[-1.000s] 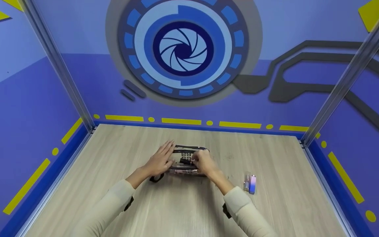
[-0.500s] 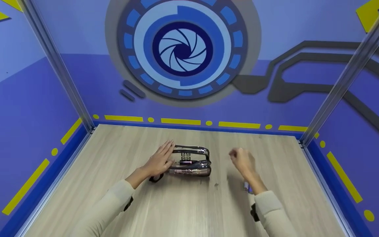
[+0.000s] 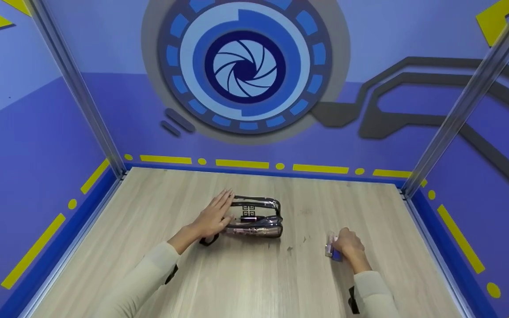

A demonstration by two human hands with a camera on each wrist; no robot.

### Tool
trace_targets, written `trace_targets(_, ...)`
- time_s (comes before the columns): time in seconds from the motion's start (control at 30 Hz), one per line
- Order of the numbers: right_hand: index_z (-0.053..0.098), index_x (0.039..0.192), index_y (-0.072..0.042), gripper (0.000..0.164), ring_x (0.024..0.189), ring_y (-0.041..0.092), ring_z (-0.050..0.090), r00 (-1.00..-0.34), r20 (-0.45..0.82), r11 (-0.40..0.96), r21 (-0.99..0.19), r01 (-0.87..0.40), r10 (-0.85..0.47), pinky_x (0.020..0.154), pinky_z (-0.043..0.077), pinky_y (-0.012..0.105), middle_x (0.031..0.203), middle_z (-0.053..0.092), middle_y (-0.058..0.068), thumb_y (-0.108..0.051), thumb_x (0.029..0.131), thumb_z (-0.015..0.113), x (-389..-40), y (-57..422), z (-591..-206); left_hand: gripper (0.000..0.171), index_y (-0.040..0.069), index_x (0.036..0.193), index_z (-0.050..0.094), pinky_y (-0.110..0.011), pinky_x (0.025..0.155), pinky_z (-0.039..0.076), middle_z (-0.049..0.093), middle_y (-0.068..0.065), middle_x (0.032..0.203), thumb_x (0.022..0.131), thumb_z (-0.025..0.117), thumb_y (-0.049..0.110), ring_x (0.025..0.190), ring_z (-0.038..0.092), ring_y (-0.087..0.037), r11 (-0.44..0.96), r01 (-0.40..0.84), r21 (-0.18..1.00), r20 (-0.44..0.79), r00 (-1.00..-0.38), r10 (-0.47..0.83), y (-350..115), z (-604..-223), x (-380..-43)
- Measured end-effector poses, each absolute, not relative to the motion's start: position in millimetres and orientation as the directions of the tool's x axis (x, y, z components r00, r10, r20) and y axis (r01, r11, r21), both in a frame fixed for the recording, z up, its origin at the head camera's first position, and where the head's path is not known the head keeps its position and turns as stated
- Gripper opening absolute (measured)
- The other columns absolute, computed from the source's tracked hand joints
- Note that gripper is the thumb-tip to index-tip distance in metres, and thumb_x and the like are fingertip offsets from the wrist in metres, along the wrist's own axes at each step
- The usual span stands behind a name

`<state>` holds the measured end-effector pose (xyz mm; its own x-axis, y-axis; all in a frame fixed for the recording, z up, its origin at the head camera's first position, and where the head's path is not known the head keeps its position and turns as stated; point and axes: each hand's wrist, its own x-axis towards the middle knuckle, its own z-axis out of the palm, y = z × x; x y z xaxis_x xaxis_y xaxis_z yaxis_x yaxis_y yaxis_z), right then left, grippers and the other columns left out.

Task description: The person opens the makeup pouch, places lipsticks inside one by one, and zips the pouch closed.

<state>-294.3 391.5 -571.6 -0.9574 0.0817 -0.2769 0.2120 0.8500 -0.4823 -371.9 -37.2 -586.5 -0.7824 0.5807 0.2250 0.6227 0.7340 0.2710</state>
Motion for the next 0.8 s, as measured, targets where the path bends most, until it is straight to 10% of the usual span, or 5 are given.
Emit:
trace_targets(0.23,0.05,0.077,0.0,0.015,0.061,0.021,0.058,-0.954,-0.281,0.864,-0.45,0.227,0.104,0.05,0.053,0.029,0.069,0.054,0.009,-0.003,0.086,0.061,-296,391,-575,0.071,-0.004,0.161,0.017,-0.054,0.128,0.02,0.017,-0.022,0.17,0.105,0.042,0.031,0.159,0.016,-0.039,0.725,0.632,0.276,0.205,-0.775,0.598,-37,-584,-370)
trace_targets(0.8,0.055,0.083,0.001,0.021,0.06,0.023,0.061,-0.96,-0.225,0.865,-0.435,0.251,0.166,0.048,0.05,0.029,0.071,0.057,0.01,-0.014,0.093,0.063,-290,383,-582,0.072,-0.001,0.162,0.016,-0.05,0.129,0.018,0.015,-0.018,0.171,0.105,0.045,0.03,0.16,0.013,-0.035,0.754,0.601,0.265,0.173,-0.799,0.576,-39,-585,-371)
